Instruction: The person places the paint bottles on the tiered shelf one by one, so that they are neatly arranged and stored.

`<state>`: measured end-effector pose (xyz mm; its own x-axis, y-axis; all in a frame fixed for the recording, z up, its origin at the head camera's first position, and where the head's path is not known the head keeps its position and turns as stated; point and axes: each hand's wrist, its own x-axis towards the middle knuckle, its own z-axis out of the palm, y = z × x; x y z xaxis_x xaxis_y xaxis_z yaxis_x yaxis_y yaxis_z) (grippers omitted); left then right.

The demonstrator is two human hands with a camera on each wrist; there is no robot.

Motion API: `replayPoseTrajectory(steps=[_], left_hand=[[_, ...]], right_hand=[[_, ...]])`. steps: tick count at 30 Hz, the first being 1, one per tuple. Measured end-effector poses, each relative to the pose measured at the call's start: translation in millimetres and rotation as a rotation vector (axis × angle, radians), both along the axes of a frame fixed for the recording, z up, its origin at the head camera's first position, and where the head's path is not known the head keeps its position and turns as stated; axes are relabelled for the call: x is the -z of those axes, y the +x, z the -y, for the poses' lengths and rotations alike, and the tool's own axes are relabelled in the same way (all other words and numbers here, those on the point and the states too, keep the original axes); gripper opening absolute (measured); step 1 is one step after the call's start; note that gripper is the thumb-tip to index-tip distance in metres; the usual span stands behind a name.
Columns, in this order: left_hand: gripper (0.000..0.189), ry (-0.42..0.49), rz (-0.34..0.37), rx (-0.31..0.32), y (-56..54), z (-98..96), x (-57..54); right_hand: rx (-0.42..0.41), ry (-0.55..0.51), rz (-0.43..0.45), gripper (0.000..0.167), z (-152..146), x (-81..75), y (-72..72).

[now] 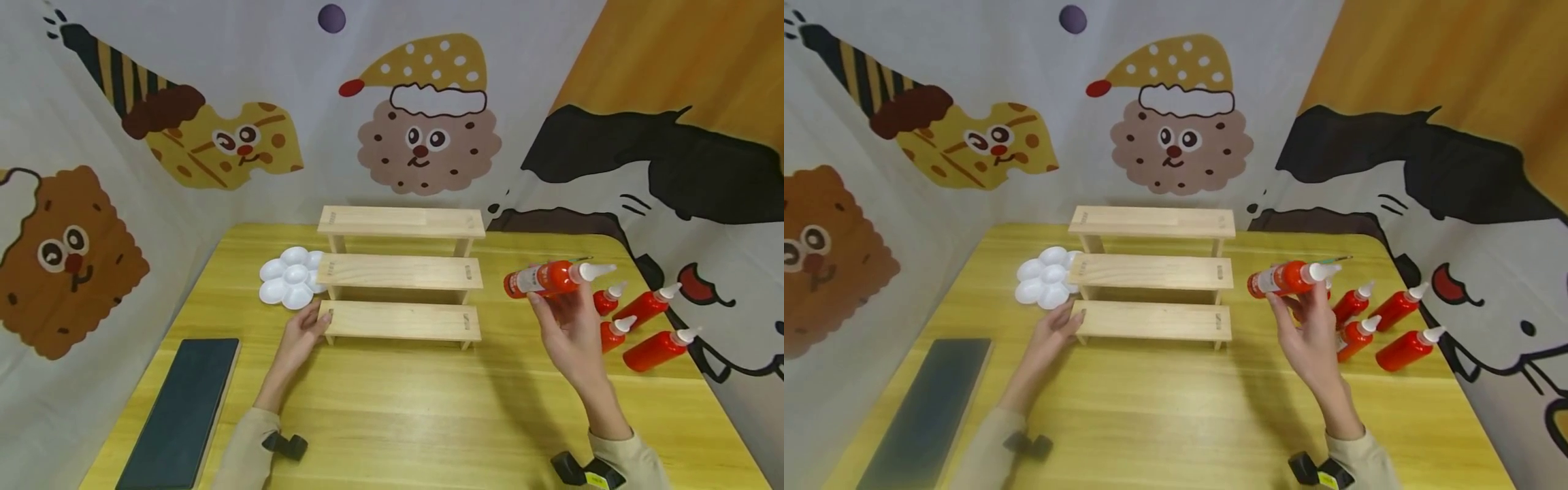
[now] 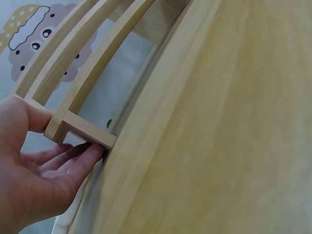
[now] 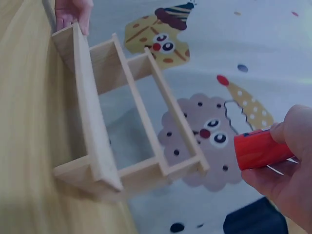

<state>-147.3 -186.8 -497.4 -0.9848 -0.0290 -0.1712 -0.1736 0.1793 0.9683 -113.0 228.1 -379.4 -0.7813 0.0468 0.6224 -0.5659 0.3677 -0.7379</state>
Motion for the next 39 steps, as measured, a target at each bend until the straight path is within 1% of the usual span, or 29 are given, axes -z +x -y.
replayPoseTrajectory(steps=[6,12,18,23,28,33,39], left_hand=[[0.063,-0.008,-0.002,0.002,-0.8,0.3,-2.5],[0.062,-0.010,0.001,0.000,0.1,-1.3,-6.2],[0.061,-0.021,-0.004,-0.001,-0.1,-2.8,-6.5],[0.063,-0.009,0.014,0.001,-1.5,-2.6,-3.5],[0.064,0.005,0.017,0.002,0.4,-2.3,-0.6],[0.063,-0.002,0.016,-0.002,1.4,-1.9,0.8],[0.063,-0.004,0.015,-0.001,1.6,-0.6,1.3]], right_hand=[[-0.025,0.046,-0.042,0.062,13,-19.1,-12.8],[-0.055,0.057,-0.066,0.060,29,-28.1,-24.4],[-0.083,0.027,-0.063,0.060,42,-30.0,-37.2],[-0.113,-0.002,-0.082,0.058,52,-28.1,-47.9],[-0.144,-0.001,-0.097,0.055,64,-26.8,-56.8],[-0.146,0.004,-0.079,0.054,77,-27.2,-65.3],[-0.171,-0.013,-0.055,0.052,95,-28.5,-78.8]])
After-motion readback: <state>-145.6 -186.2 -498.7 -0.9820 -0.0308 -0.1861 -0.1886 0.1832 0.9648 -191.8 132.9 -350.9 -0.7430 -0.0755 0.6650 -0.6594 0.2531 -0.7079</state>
